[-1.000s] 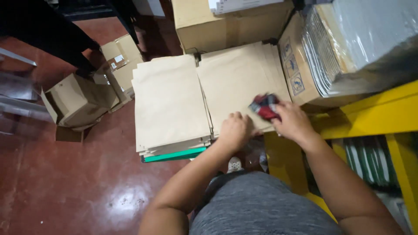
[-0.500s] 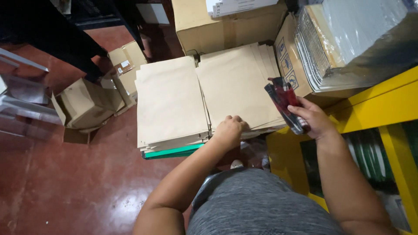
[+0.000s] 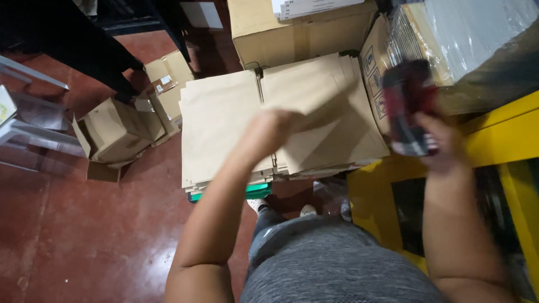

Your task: The person repeatedly wipes the surface of stacked beige paper sheets using a red and black cloth. They handle the sheets one at a time, wiping them and placing them back on the stack.

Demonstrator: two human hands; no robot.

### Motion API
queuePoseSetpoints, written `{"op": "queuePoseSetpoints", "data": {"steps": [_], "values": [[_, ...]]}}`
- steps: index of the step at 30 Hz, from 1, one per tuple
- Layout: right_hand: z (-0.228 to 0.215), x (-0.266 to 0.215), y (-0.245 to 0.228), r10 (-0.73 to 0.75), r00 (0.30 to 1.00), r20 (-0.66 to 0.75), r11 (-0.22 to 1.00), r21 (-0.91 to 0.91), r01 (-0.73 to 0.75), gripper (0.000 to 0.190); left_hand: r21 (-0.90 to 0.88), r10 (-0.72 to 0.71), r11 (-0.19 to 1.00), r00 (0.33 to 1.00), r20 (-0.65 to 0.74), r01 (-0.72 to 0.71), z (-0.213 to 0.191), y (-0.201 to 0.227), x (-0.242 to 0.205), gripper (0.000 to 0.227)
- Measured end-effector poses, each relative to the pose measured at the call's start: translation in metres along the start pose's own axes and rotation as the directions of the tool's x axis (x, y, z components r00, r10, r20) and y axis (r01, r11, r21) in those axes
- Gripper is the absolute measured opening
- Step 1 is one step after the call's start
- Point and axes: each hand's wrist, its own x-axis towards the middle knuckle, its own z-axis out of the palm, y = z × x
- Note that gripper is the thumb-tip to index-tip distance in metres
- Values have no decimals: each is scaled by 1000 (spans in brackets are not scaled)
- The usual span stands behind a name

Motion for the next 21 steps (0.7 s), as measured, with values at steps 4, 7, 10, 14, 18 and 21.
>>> {"op": "queuePoseSetpoints", "data": {"steps": [4, 7, 10, 14, 18, 21], "values": [[40, -26, -47, -381, 913, 145, 922, 139, 362, 59, -442, -102, 895, 932, -347, -67, -34, -37, -4, 41], [38, -7, -44, -491, 865, 101, 871, 73, 485, 63, -882, -483, 470, 829, -282, -26, -12, -83, -13, 31], [38, 16, -36, -394, 897, 201, 915, 182, 361, 74, -990, -681, 140, 722, -122, -35, 72, -156, -21, 20], [58, 80, -6, -364, 890, 274, 630, -632, 452, 51, -800, -845, 195, 512, 157, 567, 150, -179, -48, 34], [116, 106, 89, -283, 959, 16, 362, -924, 123, 51, -641, -833, 271, 508, 218, 719, 175, -196, -49, 60], [190, 73, 109, -279, 879, 387, -245, -914, 324, 32, -420, -827, 445, 543, 147, 791, 153, -166, -44, 45]]}}
